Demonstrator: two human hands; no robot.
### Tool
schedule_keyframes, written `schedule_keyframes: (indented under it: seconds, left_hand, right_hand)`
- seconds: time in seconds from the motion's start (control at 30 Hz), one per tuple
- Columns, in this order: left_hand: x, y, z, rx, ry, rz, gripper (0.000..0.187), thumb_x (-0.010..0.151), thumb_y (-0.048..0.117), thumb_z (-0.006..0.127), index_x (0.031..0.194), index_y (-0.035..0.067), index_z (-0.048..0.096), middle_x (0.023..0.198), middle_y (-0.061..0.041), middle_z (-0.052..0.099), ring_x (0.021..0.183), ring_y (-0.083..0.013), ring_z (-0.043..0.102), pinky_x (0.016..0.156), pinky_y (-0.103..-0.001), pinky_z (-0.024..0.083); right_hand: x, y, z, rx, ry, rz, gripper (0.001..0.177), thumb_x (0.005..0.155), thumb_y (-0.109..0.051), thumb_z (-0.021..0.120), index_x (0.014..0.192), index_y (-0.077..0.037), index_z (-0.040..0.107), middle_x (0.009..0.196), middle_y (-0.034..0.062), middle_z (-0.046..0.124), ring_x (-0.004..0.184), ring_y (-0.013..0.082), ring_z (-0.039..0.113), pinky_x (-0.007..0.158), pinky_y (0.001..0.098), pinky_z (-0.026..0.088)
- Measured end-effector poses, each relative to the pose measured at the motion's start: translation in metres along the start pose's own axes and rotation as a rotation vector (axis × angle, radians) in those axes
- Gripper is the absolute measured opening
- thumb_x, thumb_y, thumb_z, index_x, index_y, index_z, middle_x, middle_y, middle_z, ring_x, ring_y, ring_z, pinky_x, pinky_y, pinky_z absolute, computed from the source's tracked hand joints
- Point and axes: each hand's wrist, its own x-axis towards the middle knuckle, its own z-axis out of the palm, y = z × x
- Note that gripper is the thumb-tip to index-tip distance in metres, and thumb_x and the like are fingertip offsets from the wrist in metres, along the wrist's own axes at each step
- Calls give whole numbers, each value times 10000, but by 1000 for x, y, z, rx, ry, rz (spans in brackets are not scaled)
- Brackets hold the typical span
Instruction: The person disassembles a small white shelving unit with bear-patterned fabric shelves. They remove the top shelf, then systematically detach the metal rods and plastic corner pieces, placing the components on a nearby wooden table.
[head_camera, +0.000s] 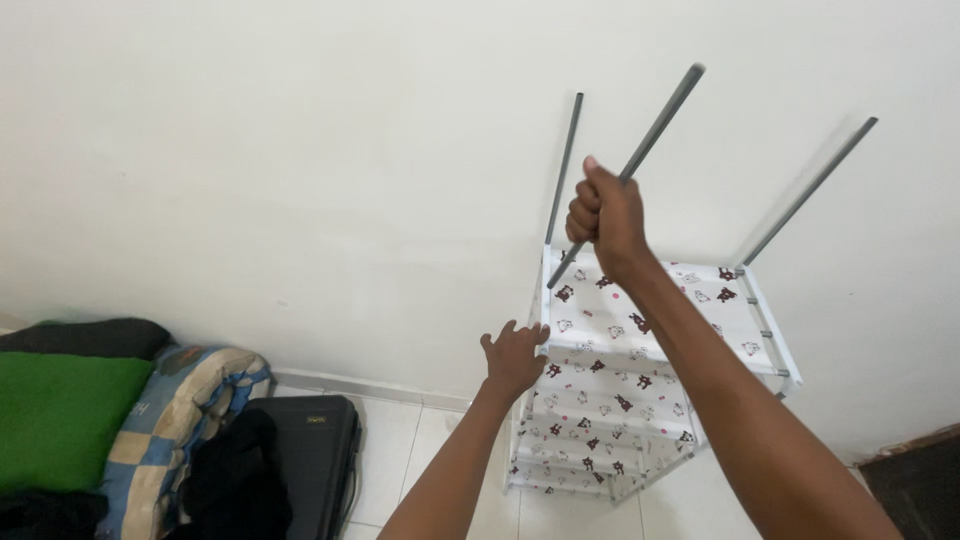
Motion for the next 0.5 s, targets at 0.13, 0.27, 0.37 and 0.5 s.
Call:
schedule_keyframes:
  seconds: [0.13, 0.27, 0.37, 0.5]
  left_hand:
    - [-5, 25, -42, -539, -61, -64, 747, 858, 308, 841, 1496, 196, 469, 1437, -82, 516, 1408, -397, 383, 1041, -699, 303]
    - [-16, 66, -96, -1320, -106, -154, 467, 954, 318, 652, 1350, 82, 579, 1124, -47, 704, 1141, -194, 677, 926, -337, 531]
    - [-32, 92, -126, -1389, -56, -184, 358, 1002, 286, 592, 1250, 44, 682, 992, -57, 732, 984, -150, 704, 852, -300, 534]
    - [-47, 113, -154, -1250, 204, -142, 261, 987, 227, 607, 1134, 34, 702, 910, -51, 703, 878, -128, 671, 816, -307, 519]
  right_hand:
    - [-18, -38, -21, 161, -35, 19, 581, 1113, -460, 368, 613, -207, 217, 503, -48, 181, 469, 114, 179, 475, 314, 214]
    - [-68, -31, -45, 430, 12, 33, 589, 1143, -458, 357, 624, -191, 274, 508, -42, 266, 503, 121, 277, 548, 327, 322]
    - [-96, -23, -56, 527, 228, 86, 499, 1130, -424, 419, 707, -161, 433, 653, 21, 455, 672, 170, 472, 757, 368, 469]
    - [-144, -36, -84, 432, 506, 141, 253, 1074, -315, 468, 901, -155, 559, 1064, 97, 640, 1059, 241, 648, 1044, 461, 502]
